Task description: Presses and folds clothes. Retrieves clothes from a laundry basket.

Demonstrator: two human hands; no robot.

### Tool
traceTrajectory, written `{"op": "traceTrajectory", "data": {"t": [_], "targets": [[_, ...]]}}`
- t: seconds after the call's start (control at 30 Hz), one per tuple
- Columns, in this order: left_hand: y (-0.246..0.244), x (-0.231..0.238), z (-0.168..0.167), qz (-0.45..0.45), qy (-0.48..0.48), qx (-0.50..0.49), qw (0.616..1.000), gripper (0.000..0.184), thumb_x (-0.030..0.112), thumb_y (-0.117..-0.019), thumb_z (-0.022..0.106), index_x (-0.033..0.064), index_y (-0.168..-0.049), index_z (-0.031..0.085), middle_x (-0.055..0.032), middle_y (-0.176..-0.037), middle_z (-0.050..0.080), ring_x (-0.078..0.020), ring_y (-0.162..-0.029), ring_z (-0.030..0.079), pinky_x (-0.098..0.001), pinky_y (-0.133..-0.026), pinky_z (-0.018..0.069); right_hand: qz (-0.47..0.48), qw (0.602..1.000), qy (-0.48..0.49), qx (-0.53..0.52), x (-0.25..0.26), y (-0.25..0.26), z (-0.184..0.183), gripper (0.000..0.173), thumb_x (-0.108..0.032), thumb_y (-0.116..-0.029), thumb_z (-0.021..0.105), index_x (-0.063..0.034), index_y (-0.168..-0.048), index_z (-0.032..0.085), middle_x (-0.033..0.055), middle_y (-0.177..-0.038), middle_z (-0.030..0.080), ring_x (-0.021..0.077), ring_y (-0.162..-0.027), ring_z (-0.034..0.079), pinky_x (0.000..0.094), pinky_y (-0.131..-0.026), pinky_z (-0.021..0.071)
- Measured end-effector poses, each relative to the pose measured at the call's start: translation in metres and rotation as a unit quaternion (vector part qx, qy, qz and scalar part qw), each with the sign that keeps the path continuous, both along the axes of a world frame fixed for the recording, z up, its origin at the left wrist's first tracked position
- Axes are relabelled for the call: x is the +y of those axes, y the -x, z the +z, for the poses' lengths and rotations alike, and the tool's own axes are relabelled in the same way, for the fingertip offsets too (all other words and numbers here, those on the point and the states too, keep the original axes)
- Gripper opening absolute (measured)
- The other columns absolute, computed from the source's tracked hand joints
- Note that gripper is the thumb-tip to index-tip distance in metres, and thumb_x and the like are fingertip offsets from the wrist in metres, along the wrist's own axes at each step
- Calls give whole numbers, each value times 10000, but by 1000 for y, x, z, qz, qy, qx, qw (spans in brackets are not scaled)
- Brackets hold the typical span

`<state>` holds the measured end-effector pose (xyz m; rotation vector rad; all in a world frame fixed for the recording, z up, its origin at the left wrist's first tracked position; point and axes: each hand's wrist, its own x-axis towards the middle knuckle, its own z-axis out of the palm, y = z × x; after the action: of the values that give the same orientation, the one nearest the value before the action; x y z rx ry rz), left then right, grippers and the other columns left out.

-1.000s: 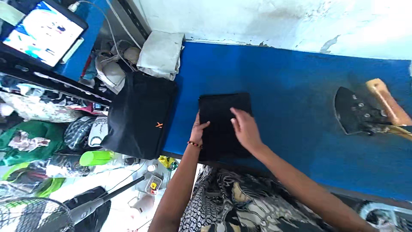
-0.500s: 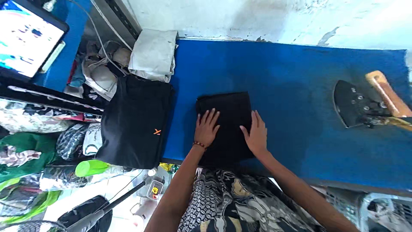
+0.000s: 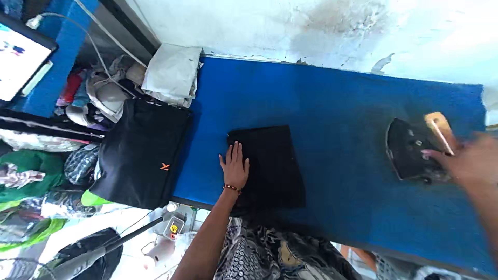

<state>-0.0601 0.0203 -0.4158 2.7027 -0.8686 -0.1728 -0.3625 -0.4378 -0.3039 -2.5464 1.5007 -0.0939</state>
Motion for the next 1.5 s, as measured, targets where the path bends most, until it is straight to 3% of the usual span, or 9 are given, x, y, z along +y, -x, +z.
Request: {"op": "traceTrajectory", "data": {"t": [0.17,0.23,0.37,0.63,0.83,1.13,1.2,1.3,1.5], "targets": [[0,-3,4,24,-20,43,999,587,343,-1086,410,82,-1606,334,-70,-1689,285,-322,-1569,220,-679,-1211,97,-137,975,-163,-61,-90,15,-61,713,-412,-963,707,82,-1419,468,368,-1190,625,481,-1047,655,671,-891,518],[18,1,10,18,-15,25,999,606,347,-1086,435,47,-1602,328,-115,-1687,279,-345,-1567,223,-714,-1201,81,-178,939,-279,-96,-79,-16,-39,735,-619,-988,535,-10,-1397,490,140,-1056,640,196,-845,655,397,-749,564],[76,48,7,-80,55,-61,993,562,345,-1009,558,19,-1467,549,-118,-1534,533,-365,-1403,515,-724,-1116,302,-105,936,-329,-72,24,-95,29,519,-445,-1027,594,43,-1201,562,66,-815,588,112,-640,586,293,-611,540],[87,108,-16,-117,87,-47,988,580,274,-919,684,29,-1436,588,-86,-1501,573,-364,-1350,571,-767,-1046,340,145,941,-300,52,262,-252,14,502,-268,-979,693,45,-1344,551,289,-1083,671,425,-938,687,608,-866,540],[69,125,-14,-186,75,-82,976,608,353,-918,671,27,-1426,596,-68,-1491,585,-319,-1332,594,-748,-1047,345,48,951,-304,3,230,-218,5,354,-195,-1021,638,63,-1253,568,222,-877,642,285,-690,637,472,-687,553],[29,59,32,-228,118,-16,966,507,376,-1013,563,-18,-1313,670,-203,-1408,622,-428,-1334,565,-691,-1127,330,-198,944,-263,-31,153,-51,-18,475,-294,-1033,624,131,-1235,560,255,-990,646,294,-809,639,496,-793,531],[8,34,32,-206,41,24,977,530,383,-1057,504,32,-1447,573,-174,-1544,504,-381,-1449,450,-633,-1196,266,-175,972,-154,-3,137,-36,-22,440,-256,-976,699,120,-1179,594,315,-1017,663,432,-905,666,647,-791,518],[-8,18,30,-172,-83,65,979,542,340,-1097,436,103,-1583,396,-130,-1676,301,-340,-1557,254,-631,-1235,138,-10,1000,1,-18,175,-56,-16,729,-69,-842,784,73,-1468,439,424,-1432,425,664,-1315,393,866,-982,286],[26,10,69,-31,0,224,974,421,138,-1053,519,6,-1453,539,-203,-1421,590,-340,-1330,562,-476,-1121,439,-31,863,-477,-163,272,-152,-49,675,-214,-987,695,3,-1526,352,264,-1276,606,317,-1107,623,466,-965,511]]}}
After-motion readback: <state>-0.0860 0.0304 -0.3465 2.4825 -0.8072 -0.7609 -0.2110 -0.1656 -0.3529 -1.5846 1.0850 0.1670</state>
